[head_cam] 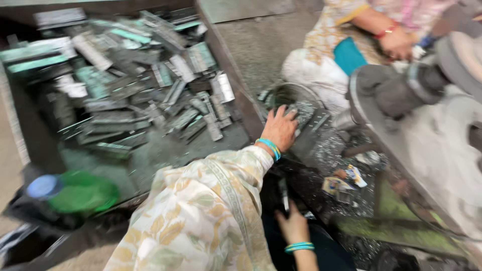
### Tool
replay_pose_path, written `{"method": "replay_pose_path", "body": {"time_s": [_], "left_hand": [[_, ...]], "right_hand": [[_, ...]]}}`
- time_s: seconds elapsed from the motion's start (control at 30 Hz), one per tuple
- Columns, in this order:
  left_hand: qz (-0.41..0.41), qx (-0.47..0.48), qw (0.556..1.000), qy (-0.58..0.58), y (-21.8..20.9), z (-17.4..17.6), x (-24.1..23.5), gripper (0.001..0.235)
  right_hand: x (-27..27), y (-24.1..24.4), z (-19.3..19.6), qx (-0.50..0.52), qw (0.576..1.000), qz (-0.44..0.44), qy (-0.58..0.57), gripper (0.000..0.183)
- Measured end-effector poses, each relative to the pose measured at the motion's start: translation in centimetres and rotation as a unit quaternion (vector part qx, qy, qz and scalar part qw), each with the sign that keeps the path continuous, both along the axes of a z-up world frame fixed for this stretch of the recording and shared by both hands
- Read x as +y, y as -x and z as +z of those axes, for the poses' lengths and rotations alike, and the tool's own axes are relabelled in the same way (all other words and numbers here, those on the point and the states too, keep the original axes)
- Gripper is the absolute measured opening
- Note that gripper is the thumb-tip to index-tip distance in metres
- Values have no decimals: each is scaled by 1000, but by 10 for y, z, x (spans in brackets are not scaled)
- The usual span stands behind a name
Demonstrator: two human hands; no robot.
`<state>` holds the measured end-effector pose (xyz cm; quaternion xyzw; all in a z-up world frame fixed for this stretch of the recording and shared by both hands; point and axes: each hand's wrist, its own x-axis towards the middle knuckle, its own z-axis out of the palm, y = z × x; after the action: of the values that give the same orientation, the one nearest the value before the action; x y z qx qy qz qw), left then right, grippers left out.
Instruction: The person picks up metal hinge pieces from a bin and places them one at a time into a drilling machine to create holes before placing them in a separate bucket.
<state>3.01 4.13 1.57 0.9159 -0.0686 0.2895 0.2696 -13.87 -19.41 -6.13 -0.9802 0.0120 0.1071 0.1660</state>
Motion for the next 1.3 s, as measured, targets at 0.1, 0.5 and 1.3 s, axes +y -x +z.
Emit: {"method": "replay_pose_path", "body": {"time_s": [0.1,0.5,1.3], "left_hand": [[18,76,994,82,7,-20,65,29],[303,211,917,-147,81,-218,216,25],[280,237,928,-71,87,-237,222,39]], "right_hand": [[9,-7,39,3,999,31,21,64],[25,-13,55,53,996,-7,66,70],[36,-9,63,49,998,5,44,72]]}}
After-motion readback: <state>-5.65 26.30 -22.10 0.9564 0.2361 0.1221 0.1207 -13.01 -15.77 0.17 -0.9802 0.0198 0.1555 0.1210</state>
